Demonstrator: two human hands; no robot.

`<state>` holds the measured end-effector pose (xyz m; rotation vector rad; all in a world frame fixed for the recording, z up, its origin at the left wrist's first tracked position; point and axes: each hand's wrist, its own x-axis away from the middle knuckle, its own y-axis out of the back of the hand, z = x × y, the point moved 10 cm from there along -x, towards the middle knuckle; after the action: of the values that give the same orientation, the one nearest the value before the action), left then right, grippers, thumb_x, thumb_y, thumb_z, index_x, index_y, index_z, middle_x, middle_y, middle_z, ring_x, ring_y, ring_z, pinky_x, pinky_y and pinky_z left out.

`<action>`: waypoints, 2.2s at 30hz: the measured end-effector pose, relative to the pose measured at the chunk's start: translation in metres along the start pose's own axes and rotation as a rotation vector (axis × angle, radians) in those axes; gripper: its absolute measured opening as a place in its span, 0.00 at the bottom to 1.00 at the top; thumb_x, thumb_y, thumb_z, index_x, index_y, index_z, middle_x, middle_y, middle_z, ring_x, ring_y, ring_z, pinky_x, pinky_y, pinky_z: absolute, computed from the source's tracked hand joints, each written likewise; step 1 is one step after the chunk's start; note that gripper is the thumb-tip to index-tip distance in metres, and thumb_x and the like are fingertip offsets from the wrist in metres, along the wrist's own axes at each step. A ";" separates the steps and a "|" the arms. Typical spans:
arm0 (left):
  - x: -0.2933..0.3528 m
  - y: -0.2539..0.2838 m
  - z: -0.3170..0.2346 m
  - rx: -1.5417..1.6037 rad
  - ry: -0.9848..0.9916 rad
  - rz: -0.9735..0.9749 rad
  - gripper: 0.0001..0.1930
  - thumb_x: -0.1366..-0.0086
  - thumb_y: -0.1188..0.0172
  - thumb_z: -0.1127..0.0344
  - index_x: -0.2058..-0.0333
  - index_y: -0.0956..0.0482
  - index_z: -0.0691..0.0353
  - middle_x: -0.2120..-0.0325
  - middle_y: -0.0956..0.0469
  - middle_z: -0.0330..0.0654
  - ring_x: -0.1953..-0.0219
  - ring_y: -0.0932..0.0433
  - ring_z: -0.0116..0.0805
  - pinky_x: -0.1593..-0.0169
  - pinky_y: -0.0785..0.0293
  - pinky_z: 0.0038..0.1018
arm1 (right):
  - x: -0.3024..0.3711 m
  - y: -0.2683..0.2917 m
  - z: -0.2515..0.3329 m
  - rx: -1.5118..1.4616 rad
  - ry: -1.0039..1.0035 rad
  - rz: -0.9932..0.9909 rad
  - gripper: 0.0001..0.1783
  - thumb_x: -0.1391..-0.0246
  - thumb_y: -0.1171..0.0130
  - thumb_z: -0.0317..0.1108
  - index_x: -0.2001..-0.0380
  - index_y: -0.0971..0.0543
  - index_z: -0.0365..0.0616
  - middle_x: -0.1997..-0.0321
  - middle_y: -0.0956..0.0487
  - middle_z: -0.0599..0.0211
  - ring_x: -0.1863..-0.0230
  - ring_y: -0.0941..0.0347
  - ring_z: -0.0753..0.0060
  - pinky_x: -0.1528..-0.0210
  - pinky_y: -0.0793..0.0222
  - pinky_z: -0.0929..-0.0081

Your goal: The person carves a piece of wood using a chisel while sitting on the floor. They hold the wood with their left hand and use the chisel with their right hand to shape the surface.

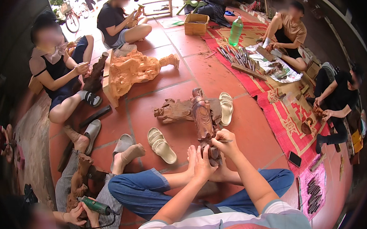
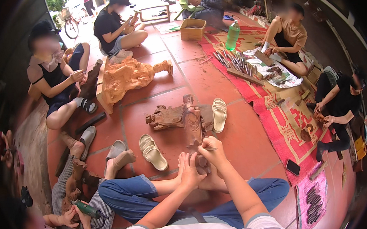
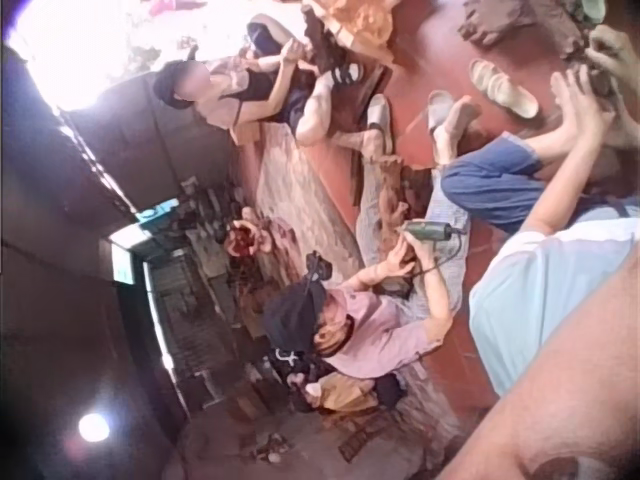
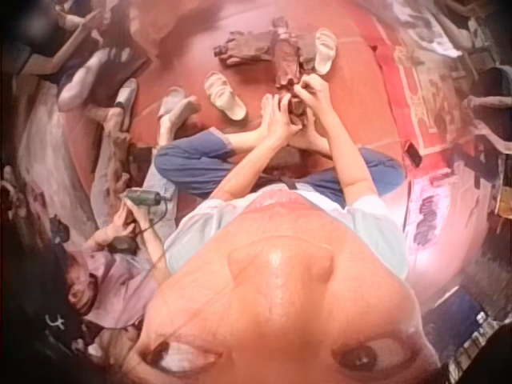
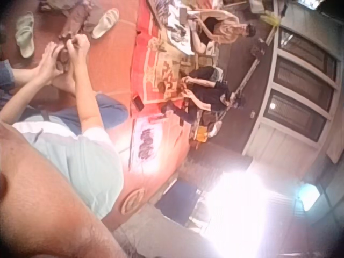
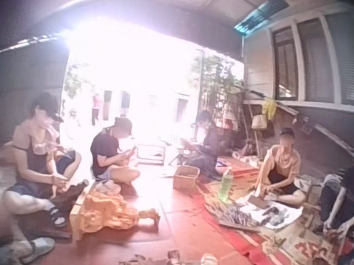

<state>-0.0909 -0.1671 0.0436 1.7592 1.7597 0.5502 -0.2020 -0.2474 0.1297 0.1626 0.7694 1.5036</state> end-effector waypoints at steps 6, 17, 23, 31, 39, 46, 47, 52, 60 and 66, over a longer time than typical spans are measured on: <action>-0.001 0.007 0.013 0.028 -0.004 -0.013 0.56 0.66 0.21 0.62 0.37 0.44 0.45 0.37 0.47 0.58 0.32 0.53 0.65 0.32 0.50 0.52 | 0.010 -0.016 -0.004 0.043 -0.061 0.161 0.10 0.60 0.34 0.31 0.84 0.25 0.40 0.81 0.29 0.62 0.79 0.29 0.67 0.76 0.34 0.70; -0.006 0.004 0.009 0.142 -0.097 -0.004 0.56 0.66 0.21 0.67 0.38 0.47 0.62 0.40 0.45 0.58 0.34 0.45 0.57 0.33 0.41 0.42 | 0.005 -0.009 0.001 0.052 -0.027 0.209 0.10 0.58 0.35 0.34 0.79 0.26 0.43 0.75 0.28 0.59 0.71 0.28 0.53 0.69 0.32 0.61; -0.001 0.002 0.026 0.275 -0.071 0.006 0.55 0.66 0.21 0.66 0.38 0.45 0.58 0.38 0.46 0.56 0.32 0.52 0.59 0.31 0.48 0.46 | 0.023 -0.018 0.006 0.154 0.029 0.161 0.10 0.57 0.35 0.34 0.77 0.26 0.42 0.73 0.28 0.58 0.71 0.28 0.53 0.69 0.32 0.61; -0.004 0.008 0.017 0.223 -0.093 0.049 0.57 0.63 0.21 0.67 0.36 0.49 0.62 0.37 0.49 0.56 0.33 0.47 0.53 0.33 0.41 0.40 | 0.016 -0.017 0.008 0.156 0.006 0.110 0.11 0.54 0.35 0.35 0.78 0.26 0.42 0.75 0.28 0.60 0.72 0.28 0.56 0.69 0.31 0.64; -0.001 -0.030 0.063 0.473 0.067 0.080 0.61 0.56 0.24 0.55 0.32 0.58 0.65 0.30 0.63 0.55 0.27 0.67 0.50 0.29 0.66 0.42 | 0.000 -0.016 -0.005 0.000 -0.076 0.158 0.09 0.56 0.36 0.31 0.77 0.27 0.42 0.73 0.28 0.58 0.69 0.28 0.52 0.68 0.31 0.61; 0.002 -0.046 0.073 0.463 0.158 0.149 0.65 0.55 0.26 0.50 0.31 0.66 0.67 0.29 0.69 0.54 0.27 0.75 0.48 0.28 0.75 0.42 | 0.007 -0.026 0.005 0.098 -0.025 0.231 0.09 0.58 0.37 0.32 0.81 0.27 0.41 0.76 0.28 0.58 0.70 0.27 0.52 0.67 0.30 0.61; 0.002 -0.047 0.071 0.457 0.170 0.165 0.65 0.55 0.26 0.49 0.31 0.66 0.66 0.29 0.69 0.54 0.27 0.75 0.48 0.28 0.76 0.42 | 0.001 -0.023 0.002 0.089 -0.039 0.185 0.09 0.58 0.37 0.32 0.82 0.27 0.41 0.76 0.28 0.58 0.71 0.27 0.52 0.67 0.30 0.61; 0.004 -0.048 0.077 0.497 0.140 0.138 0.65 0.54 0.26 0.50 0.31 0.66 0.66 0.29 0.70 0.53 0.27 0.75 0.48 0.29 0.76 0.42 | 0.010 -0.032 0.016 0.183 0.045 0.220 0.08 0.61 0.37 0.30 0.83 0.26 0.41 0.78 0.27 0.58 0.72 0.27 0.52 0.69 0.31 0.60; 0.003 -0.046 0.074 0.466 0.149 0.160 0.64 0.53 0.27 0.48 0.31 0.67 0.65 0.29 0.70 0.53 0.27 0.76 0.47 0.29 0.77 0.43 | 0.006 -0.027 0.007 0.168 0.000 0.177 0.08 0.62 0.36 0.31 0.84 0.25 0.42 0.80 0.27 0.57 0.75 0.27 0.52 0.70 0.31 0.60; 0.003 -0.048 0.074 0.462 0.166 0.173 0.64 0.53 0.27 0.48 0.31 0.66 0.65 0.29 0.70 0.54 0.27 0.76 0.48 0.29 0.76 0.44 | -0.007 -0.017 0.002 0.109 -0.015 0.086 0.09 0.62 0.37 0.31 0.84 0.26 0.41 0.80 0.27 0.57 0.74 0.27 0.51 0.70 0.31 0.60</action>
<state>-0.0776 -0.1747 -0.0435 2.2534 1.9760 0.3867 -0.1859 -0.2547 0.1247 0.2919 0.8414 1.5400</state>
